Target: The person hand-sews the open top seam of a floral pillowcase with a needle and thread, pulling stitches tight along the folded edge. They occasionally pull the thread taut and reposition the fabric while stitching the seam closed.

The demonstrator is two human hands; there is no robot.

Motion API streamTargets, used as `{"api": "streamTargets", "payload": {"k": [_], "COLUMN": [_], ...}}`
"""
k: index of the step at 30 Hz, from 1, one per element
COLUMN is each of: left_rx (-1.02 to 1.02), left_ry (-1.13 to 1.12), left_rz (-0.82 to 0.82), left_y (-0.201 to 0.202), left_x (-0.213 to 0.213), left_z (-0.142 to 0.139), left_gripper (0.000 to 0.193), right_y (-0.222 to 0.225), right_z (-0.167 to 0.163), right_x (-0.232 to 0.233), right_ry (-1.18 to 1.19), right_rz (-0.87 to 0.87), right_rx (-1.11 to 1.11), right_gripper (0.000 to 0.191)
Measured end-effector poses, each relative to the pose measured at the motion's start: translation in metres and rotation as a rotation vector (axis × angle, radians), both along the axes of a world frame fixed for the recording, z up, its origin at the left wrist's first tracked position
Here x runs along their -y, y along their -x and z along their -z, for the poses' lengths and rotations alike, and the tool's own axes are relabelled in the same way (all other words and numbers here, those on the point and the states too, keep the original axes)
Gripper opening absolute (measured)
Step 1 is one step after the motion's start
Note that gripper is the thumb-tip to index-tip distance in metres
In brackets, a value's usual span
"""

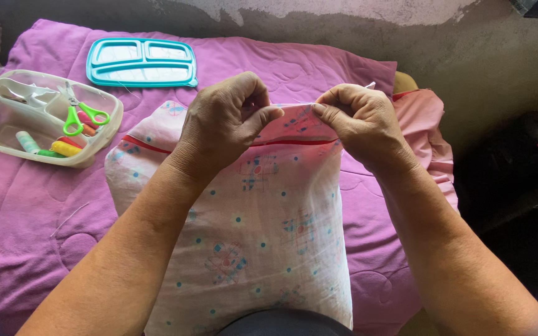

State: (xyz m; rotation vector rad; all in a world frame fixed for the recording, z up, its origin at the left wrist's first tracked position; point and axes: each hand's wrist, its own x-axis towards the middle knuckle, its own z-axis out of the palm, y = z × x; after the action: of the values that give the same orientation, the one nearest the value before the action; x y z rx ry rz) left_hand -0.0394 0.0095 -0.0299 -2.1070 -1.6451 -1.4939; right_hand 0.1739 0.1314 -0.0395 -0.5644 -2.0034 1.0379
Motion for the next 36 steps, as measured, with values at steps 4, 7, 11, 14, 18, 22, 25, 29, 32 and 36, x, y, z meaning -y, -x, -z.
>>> {"api": "streamTargets", "payload": {"k": [4, 7, 11, 14, 18, 22, 25, 29, 32, 36], "left_rx": [0.075, -0.111, -0.172, -0.044, 0.072, 0.105, 0.157, 0.157, 0.099, 0.008], "left_ry": [0.061, -0.004, -0.025, -0.006, 0.018, -0.005, -0.013, -0.057, -0.153, -0.218], "left_rz": [-0.005, -0.104, -0.252, -0.280, -0.135, -0.079, -0.060, -0.109, -0.128, -0.190], "left_y": [-0.002, -0.008, -0.027, -0.039, -0.035, -0.033, -0.033, -0.033, -0.034, -0.037], "left_x": [0.004, 0.002, -0.001, -0.002, 0.000, -0.003, -0.005, -0.005, -0.003, -0.001], "left_z": [-0.003, -0.003, 0.005, 0.013, 0.014, 0.014, 0.015, 0.019, 0.024, 0.029], "left_gripper": [0.022, 0.010, 0.012, 0.014, 0.022, 0.023, 0.019, 0.016, 0.013, 0.010], "right_y": [0.000, 0.001, 0.002, 0.002, 0.001, 0.002, 0.004, 0.003, 0.001, 0.001], "right_z": [0.002, 0.005, 0.009, 0.011, 0.011, 0.010, 0.007, 0.001, -0.004, -0.009], "right_x": [0.003, 0.004, 0.006, 0.008, 0.010, 0.015, 0.018, 0.027, 0.038, 0.055], "right_ry": [0.001, 0.002, -0.080, -0.032, -0.078, -0.041, -0.098, -0.182, -0.182, -0.101], "right_rz": [-0.013, -0.020, 0.022, 0.025, 0.023, 0.037, 0.053, 0.101, 0.143, 0.149], "right_rx": [-0.029, -0.053, -0.058, -0.079, -0.057, -0.083, -0.057, 0.050, 0.050, 0.008], "right_gripper": [0.007, 0.006, 0.006, 0.007, 0.007, 0.008, 0.009, 0.020, 0.014, 0.011]}}
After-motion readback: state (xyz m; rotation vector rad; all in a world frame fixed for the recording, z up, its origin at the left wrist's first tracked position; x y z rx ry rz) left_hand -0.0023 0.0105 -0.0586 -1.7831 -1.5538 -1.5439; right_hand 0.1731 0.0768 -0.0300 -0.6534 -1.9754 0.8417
